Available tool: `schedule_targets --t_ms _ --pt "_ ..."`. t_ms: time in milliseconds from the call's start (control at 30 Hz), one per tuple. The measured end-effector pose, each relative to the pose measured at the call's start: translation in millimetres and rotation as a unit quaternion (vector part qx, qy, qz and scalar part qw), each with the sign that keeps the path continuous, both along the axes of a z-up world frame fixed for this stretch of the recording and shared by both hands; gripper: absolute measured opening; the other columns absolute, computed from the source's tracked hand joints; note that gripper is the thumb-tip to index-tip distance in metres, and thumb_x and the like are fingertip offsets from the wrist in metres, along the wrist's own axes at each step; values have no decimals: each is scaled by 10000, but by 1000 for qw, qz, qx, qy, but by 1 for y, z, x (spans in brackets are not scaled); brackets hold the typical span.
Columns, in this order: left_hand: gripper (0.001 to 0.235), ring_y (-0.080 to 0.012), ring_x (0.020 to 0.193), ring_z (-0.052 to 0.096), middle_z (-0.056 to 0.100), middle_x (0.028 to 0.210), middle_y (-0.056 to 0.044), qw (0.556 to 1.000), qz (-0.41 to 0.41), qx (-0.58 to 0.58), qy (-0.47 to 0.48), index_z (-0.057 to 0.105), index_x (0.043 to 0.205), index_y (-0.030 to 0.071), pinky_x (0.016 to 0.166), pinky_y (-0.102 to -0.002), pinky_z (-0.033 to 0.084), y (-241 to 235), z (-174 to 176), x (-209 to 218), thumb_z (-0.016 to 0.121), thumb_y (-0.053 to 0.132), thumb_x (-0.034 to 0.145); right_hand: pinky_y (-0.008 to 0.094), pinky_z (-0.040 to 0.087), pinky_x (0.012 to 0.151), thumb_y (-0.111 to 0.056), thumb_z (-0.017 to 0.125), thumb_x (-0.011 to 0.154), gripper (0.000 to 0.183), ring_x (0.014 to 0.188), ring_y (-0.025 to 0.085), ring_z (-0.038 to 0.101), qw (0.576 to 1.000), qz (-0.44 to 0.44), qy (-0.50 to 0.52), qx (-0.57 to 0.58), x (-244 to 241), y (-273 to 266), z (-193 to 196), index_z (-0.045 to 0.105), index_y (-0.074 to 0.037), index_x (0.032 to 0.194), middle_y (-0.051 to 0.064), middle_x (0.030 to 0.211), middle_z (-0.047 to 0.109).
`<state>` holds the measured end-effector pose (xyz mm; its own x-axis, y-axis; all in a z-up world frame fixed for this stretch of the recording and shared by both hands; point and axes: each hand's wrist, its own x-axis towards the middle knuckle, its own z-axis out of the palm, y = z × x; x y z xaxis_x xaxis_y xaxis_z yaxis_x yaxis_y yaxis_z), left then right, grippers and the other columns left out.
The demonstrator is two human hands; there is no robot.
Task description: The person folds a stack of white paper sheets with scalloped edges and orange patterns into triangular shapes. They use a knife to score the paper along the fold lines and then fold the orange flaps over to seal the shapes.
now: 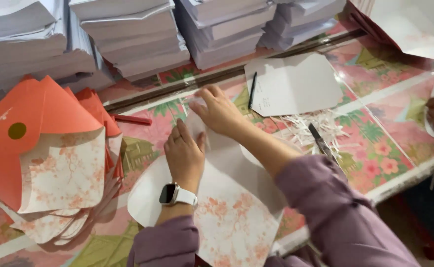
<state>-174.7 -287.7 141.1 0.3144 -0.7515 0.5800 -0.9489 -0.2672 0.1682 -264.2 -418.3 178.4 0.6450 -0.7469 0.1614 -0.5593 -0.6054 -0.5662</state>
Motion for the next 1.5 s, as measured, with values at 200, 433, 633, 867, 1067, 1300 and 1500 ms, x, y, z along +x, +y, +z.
schedule_targets --t_ms 200,433,633,867,1067,1300,1500 --pt "636 -224 913 590 564 1019 -109 999 18 36 -36 493 1262 -41 751 -341 477 -6 -5 5 479 491 914 509 449 963 -640 392 859 556 1171 300 576 944 36 314 92 66 -86 -82 640 -247 1163 75 1206 631" --pt "652 -216 939 562 538 1040 -104 997 22 73 -22 457 1291 -43 784 -353 457 -10 -3 3 448 501 932 582 457 905 -572 723 666 622 1157 304 580 923 -101 318 192 85 -86 -81 662 -211 1170 157 1200 609" --pt "744 -340 1385 304 316 1482 -228 997 -17 76 9 317 1417 -55 1082 -534 251 2 4 -7 493 459 909 456 559 801 -493 421 825 449 914 294 694 963 -166 184 103 60 -35 -15 739 -177 854 65 824 727" --pt "878 -397 1393 268 260 1491 -282 995 -41 73 58 220 1450 -66 1112 -558 211 27 3 -23 617 430 845 502 537 629 -496 293 986 497 747 341 688 975 -158 29 -155 29 9 -19 574 -134 794 116 785 667" --pt "874 -380 1407 230 226 1498 -280 987 -30 145 58 222 1440 -70 1121 -521 201 32 12 -23 493 532 868 481 529 803 -434 469 900 395 993 341 654 986 -97 131 29 50 -43 -29 718 -132 951 142 958 704" --pt "838 -377 1434 115 132 1522 -290 971 -55 201 121 167 1447 -79 1138 -533 90 33 15 -22 399 526 916 487 523 839 -523 486 839 445 996 348 650 967 -128 210 62 59 -29 -22 750 -170 901 148 919 703" --pt "808 -403 1429 117 117 1521 -310 966 -89 189 151 163 1445 -97 1146 -539 63 64 19 -36 400 488 942 433 517 551 -500 462 943 446 647 320 658 958 -143 28 -248 30 5 -38 610 -136 732 115 642 612"
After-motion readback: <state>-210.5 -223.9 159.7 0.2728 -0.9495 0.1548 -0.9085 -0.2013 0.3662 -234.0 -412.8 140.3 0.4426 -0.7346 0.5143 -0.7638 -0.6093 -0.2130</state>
